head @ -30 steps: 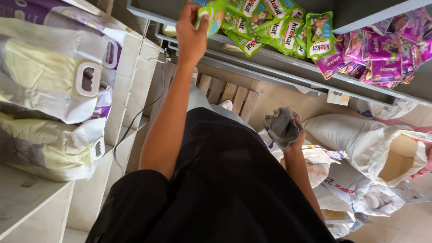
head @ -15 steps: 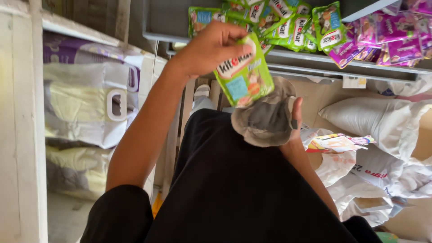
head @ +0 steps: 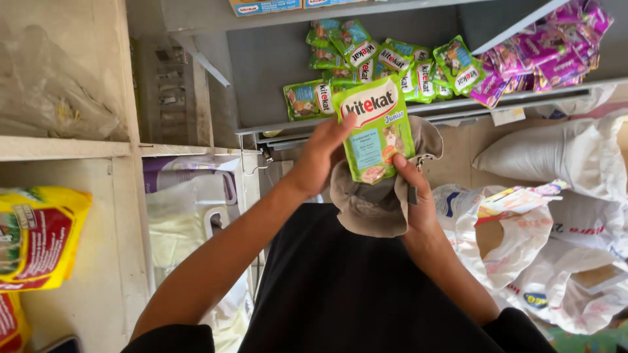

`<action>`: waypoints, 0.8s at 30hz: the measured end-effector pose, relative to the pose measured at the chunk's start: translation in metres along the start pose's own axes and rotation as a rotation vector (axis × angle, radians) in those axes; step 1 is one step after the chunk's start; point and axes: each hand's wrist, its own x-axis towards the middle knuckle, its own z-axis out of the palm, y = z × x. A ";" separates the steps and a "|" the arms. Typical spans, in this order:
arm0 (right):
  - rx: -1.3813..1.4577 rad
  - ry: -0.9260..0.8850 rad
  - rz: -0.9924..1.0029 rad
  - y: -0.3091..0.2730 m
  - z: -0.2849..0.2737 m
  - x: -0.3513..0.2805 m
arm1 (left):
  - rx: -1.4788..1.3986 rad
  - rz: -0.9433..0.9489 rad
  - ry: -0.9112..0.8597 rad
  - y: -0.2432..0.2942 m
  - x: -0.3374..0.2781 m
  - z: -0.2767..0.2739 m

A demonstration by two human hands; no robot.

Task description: Wiping individual cat food pouches with a cloth and placing them into a cardboard display box on a grocery shelf.

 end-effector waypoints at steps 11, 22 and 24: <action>-0.061 0.261 -0.049 -0.011 -0.035 -0.006 | -0.471 -0.106 -0.058 0.029 -0.015 -0.031; -1.128 -0.262 -1.145 0.015 0.107 -0.056 | -0.614 -0.353 -0.312 0.024 -0.035 -0.047; -1.925 -0.508 -0.973 0.026 0.106 -0.048 | -0.817 -0.343 -0.432 0.008 -0.042 -0.055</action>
